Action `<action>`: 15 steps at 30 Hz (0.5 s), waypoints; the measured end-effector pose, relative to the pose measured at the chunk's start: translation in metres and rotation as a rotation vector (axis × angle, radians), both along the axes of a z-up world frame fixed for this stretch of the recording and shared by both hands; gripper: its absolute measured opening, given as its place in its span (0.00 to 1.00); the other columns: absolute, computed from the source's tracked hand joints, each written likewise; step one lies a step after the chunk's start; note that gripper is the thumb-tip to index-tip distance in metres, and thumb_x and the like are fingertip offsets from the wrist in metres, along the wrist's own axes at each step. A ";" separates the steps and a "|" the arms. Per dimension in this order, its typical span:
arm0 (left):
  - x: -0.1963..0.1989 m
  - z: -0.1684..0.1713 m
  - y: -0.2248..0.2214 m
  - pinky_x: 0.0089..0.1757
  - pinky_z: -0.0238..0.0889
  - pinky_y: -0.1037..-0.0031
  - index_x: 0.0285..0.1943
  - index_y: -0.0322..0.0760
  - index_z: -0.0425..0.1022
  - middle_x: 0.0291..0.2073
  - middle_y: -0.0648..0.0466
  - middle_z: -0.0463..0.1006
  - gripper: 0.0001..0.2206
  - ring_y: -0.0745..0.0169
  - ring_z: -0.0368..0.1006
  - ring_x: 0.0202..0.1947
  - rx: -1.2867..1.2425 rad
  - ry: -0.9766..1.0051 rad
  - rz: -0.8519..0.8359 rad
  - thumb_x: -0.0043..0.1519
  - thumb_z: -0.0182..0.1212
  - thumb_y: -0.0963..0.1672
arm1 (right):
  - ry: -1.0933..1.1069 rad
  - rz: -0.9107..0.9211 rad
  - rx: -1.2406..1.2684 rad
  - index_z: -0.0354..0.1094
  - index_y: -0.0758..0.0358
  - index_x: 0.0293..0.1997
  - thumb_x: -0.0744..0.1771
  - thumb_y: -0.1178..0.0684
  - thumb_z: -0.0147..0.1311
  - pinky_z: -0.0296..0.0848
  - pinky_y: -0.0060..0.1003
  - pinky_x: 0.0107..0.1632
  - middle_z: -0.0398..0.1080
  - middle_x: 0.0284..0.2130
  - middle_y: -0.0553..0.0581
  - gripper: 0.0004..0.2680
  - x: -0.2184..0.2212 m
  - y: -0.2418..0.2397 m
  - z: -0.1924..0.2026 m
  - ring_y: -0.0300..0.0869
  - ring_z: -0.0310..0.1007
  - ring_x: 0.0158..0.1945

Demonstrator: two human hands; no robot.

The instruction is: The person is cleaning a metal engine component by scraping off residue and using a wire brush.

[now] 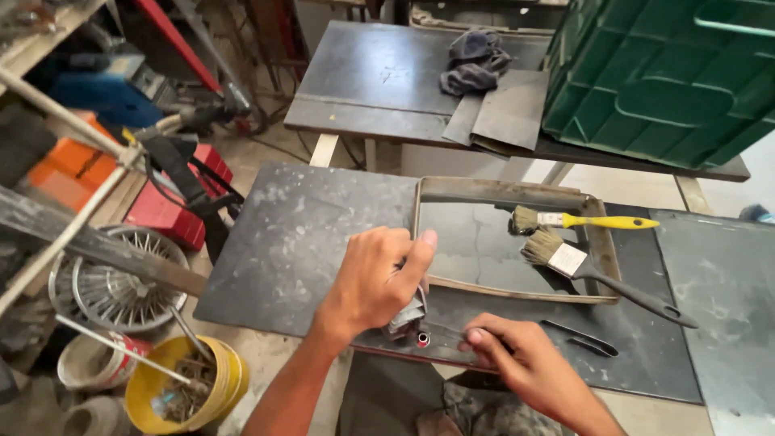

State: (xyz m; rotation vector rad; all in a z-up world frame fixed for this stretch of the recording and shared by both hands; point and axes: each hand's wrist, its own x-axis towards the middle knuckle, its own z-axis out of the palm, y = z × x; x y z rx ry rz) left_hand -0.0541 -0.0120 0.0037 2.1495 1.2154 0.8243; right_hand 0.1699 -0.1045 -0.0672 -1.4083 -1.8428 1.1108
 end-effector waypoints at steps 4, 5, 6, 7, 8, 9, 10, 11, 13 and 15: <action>0.001 -0.008 0.000 0.30 0.54 0.57 0.13 0.36 0.61 0.12 0.52 0.64 0.29 0.49 0.61 0.18 0.096 0.022 0.012 0.68 0.40 0.52 | -0.127 -0.091 0.078 0.76 0.53 0.34 0.69 0.45 0.47 0.70 0.28 0.34 0.77 0.24 0.43 0.11 0.006 -0.014 0.011 0.33 0.71 0.26; 0.003 -0.010 0.000 0.29 0.52 0.57 0.14 0.35 0.58 0.11 0.52 0.61 0.28 0.51 0.57 0.17 0.129 0.014 0.008 0.68 0.41 0.52 | -0.126 -0.104 0.127 0.76 0.53 0.34 0.70 0.45 0.46 0.71 0.28 0.34 0.77 0.24 0.42 0.11 0.006 -0.017 0.015 0.33 0.71 0.27; 0.003 -0.010 -0.001 0.29 0.52 0.57 0.14 0.35 0.58 0.11 0.52 0.61 0.28 0.51 0.57 0.17 0.130 0.021 0.001 0.68 0.41 0.52 | -0.119 -0.112 0.127 0.76 0.53 0.34 0.70 0.45 0.46 0.71 0.28 0.34 0.77 0.24 0.42 0.11 0.002 -0.010 0.011 0.33 0.71 0.27; 0.004 -0.008 -0.001 0.30 0.54 0.57 0.13 0.38 0.63 0.12 0.53 0.63 0.29 0.50 0.61 0.18 0.131 0.018 0.005 0.68 0.41 0.52 | -0.093 -0.049 0.106 0.74 0.53 0.34 0.70 0.45 0.46 0.69 0.29 0.35 0.73 0.24 0.43 0.10 0.000 -0.002 0.008 0.34 0.68 0.27; 0.005 -0.006 -0.001 0.31 0.56 0.57 0.12 0.40 0.68 0.12 0.53 0.66 0.29 0.50 0.65 0.19 0.132 0.015 0.009 0.68 0.41 0.52 | -0.067 0.014 0.086 0.72 0.53 0.34 0.71 0.46 0.46 0.66 0.29 0.36 0.69 0.23 0.44 0.10 -0.003 0.006 0.006 0.34 0.65 0.28; 0.006 -0.006 -0.001 0.31 0.56 0.57 0.12 0.40 0.68 0.12 0.53 0.66 0.29 0.50 0.65 0.19 0.142 0.016 0.003 0.68 0.41 0.52 | -0.066 0.007 0.096 0.72 0.53 0.34 0.71 0.46 0.46 0.66 0.29 0.36 0.69 0.23 0.44 0.10 -0.002 0.005 0.002 0.34 0.65 0.28; 0.006 -0.007 -0.001 0.33 0.58 0.58 0.12 0.44 0.72 0.13 0.54 0.67 0.29 0.50 0.67 0.21 0.135 0.015 0.004 0.68 0.41 0.52 | -0.034 -0.010 -0.005 0.69 0.54 0.32 0.71 0.45 0.47 0.65 0.29 0.35 0.67 0.21 0.45 0.11 -0.002 0.005 -0.001 0.34 0.63 0.27; 0.004 -0.008 -0.002 0.35 0.59 0.58 0.12 0.48 0.76 0.14 0.55 0.69 0.30 0.50 0.70 0.22 0.127 0.015 0.012 0.68 0.40 0.52 | -0.003 -0.021 -0.108 0.67 0.54 0.29 0.71 0.44 0.48 0.64 0.30 0.33 0.65 0.19 0.45 0.12 -0.002 0.006 -0.005 0.33 0.61 0.26; 0.003 -0.008 -0.001 0.36 0.60 0.60 0.12 0.48 0.76 0.14 0.56 0.69 0.30 0.51 0.70 0.22 0.121 0.013 0.013 0.68 0.40 0.53 | -0.048 -0.014 -0.063 0.67 0.54 0.30 0.71 0.44 0.46 0.65 0.30 0.33 0.66 0.19 0.45 0.12 -0.001 -0.001 0.002 0.34 0.61 0.25; 0.002 -0.008 -0.002 0.37 0.61 0.62 0.12 0.48 0.76 0.14 0.56 0.69 0.30 0.53 0.70 0.22 0.114 0.014 0.007 0.68 0.39 0.53 | -0.091 -0.015 -0.020 0.67 0.53 0.30 0.71 0.43 0.45 0.65 0.30 0.34 0.66 0.19 0.44 0.12 0.000 -0.008 0.012 0.35 0.62 0.25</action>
